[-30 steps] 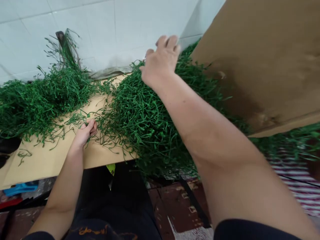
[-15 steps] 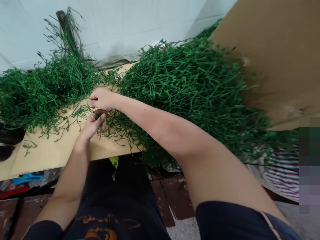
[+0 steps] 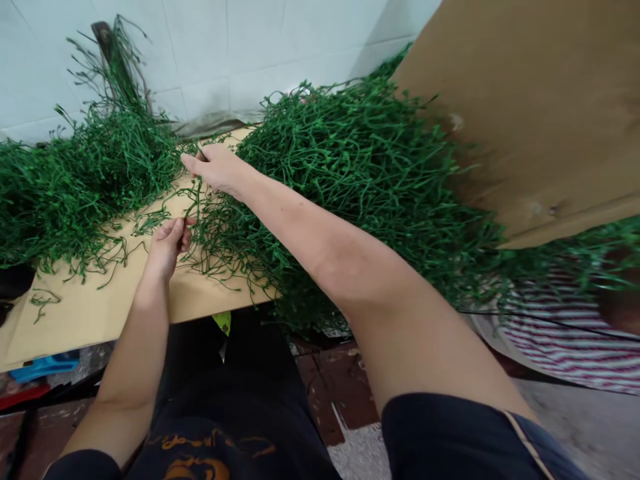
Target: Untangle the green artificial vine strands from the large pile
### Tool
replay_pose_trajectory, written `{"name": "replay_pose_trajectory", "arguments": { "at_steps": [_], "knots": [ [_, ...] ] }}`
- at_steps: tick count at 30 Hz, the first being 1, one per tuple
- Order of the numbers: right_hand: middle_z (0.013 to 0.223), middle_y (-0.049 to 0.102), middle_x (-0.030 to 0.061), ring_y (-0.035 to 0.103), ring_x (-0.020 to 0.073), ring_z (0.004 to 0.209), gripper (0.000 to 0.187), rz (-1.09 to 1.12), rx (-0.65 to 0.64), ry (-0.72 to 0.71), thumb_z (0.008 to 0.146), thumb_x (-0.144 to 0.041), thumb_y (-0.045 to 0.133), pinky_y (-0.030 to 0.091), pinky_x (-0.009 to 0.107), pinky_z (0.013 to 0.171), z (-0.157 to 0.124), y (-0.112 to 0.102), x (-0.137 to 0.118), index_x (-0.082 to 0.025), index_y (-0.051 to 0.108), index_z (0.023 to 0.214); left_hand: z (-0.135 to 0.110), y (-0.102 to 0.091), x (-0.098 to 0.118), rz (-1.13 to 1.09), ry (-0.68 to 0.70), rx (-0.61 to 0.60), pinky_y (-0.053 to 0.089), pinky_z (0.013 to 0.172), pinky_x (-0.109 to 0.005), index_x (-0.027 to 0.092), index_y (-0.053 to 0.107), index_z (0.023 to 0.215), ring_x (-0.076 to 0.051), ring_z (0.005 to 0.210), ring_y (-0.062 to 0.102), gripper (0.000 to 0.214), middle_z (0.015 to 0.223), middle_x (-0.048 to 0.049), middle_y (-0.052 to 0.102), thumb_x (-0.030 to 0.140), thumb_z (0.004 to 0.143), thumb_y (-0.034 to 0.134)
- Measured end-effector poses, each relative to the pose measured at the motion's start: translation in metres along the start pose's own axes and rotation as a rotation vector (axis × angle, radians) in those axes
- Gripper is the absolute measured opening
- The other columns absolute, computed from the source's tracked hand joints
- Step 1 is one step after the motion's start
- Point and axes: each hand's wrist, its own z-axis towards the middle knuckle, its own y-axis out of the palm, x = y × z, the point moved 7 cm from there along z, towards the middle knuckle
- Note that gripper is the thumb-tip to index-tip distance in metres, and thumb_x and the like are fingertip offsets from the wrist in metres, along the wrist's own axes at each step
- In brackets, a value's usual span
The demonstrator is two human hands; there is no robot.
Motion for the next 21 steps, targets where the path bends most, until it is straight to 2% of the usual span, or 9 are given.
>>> {"name": "replay_pose_trajectory", "arguments": {
  "at_steps": [3, 6, 13, 16, 18, 21],
  "knots": [
    [0.069, 0.05, 0.0012, 0.041, 0.0099, 0.061, 0.034, 0.01, -0.048, -0.009, 0.083, -0.05, 0.052, 0.039, 0.023, 0.055, -0.003, -0.002, 0.002, -0.017, 0.054, 0.083, 0.001, 0.002, 0.001, -0.009, 0.024, -0.034, 0.018, 0.04, -0.018, 0.014, 0.055, 0.068, -0.003, 0.038, 0.028, 0.029, 0.043, 0.008, 0.034, 0.041, 0.074, 0.065],
    [0.071, 0.052, 0.0018, 0.043, 0.0103, 0.063, 0.034, 0.009, -0.143, -0.027, 0.076, -0.05, 0.061, 0.038, 0.023, 0.055, -0.008, 0.004, 0.002, -0.016, 0.055, 0.082, 0.0, 0.003, 0.002, 0.007, 0.053, -0.053, 0.018, 0.041, -0.019, 0.014, 0.055, 0.067, -0.003, 0.038, 0.028, 0.029, 0.043, 0.0077, 0.034, 0.041, 0.074, 0.065],
    [0.061, 0.051, -0.0003, 0.043, 0.0087, 0.058, 0.032, -0.106, -0.502, -0.065, 0.071, -0.045, 0.068, 0.032, 0.023, 0.053, -0.019, 0.032, -0.008, -0.014, 0.063, 0.075, -0.001, 0.008, 0.007, 0.089, 0.077, -0.054, 0.019, 0.041, -0.02, 0.014, 0.059, 0.065, -0.003, 0.038, 0.029, 0.027, 0.041, 0.007, 0.037, 0.038, 0.074, 0.067],
    [0.057, 0.049, -0.0013, 0.043, 0.0086, 0.058, 0.03, -0.185, -0.525, -0.105, 0.068, -0.042, 0.072, 0.034, 0.023, 0.055, -0.02, 0.035, -0.011, -0.014, 0.063, 0.07, -0.003, 0.012, 0.008, 0.11, 0.08, -0.071, 0.02, 0.042, -0.02, 0.013, 0.06, 0.065, -0.004, 0.039, 0.03, 0.027, 0.041, 0.0068, 0.038, 0.037, 0.073, 0.068],
    [0.058, 0.048, -0.0014, 0.042, 0.0085, 0.059, 0.022, -0.219, -0.516, -0.114, 0.07, -0.032, 0.071, 0.034, 0.024, 0.056, -0.02, 0.035, -0.012, -0.014, 0.06, 0.066, -0.004, 0.014, 0.01, 0.117, 0.102, -0.094, 0.02, 0.042, -0.021, 0.013, 0.06, 0.065, -0.004, 0.039, 0.031, 0.029, 0.041, 0.0063, 0.039, 0.04, 0.072, 0.068],
    [0.062, 0.049, -0.0009, 0.04, 0.0079, 0.058, 0.016, -0.19, -0.405, -0.084, 0.078, -0.019, 0.061, 0.034, 0.023, 0.057, -0.017, 0.029, -0.013, -0.015, 0.051, 0.066, -0.004, 0.013, 0.011, 0.122, 0.103, -0.093, 0.021, 0.042, -0.021, 0.014, 0.058, 0.064, -0.005, 0.039, 0.031, 0.031, 0.041, 0.006, 0.04, 0.042, 0.074, 0.066]
  ]
}}
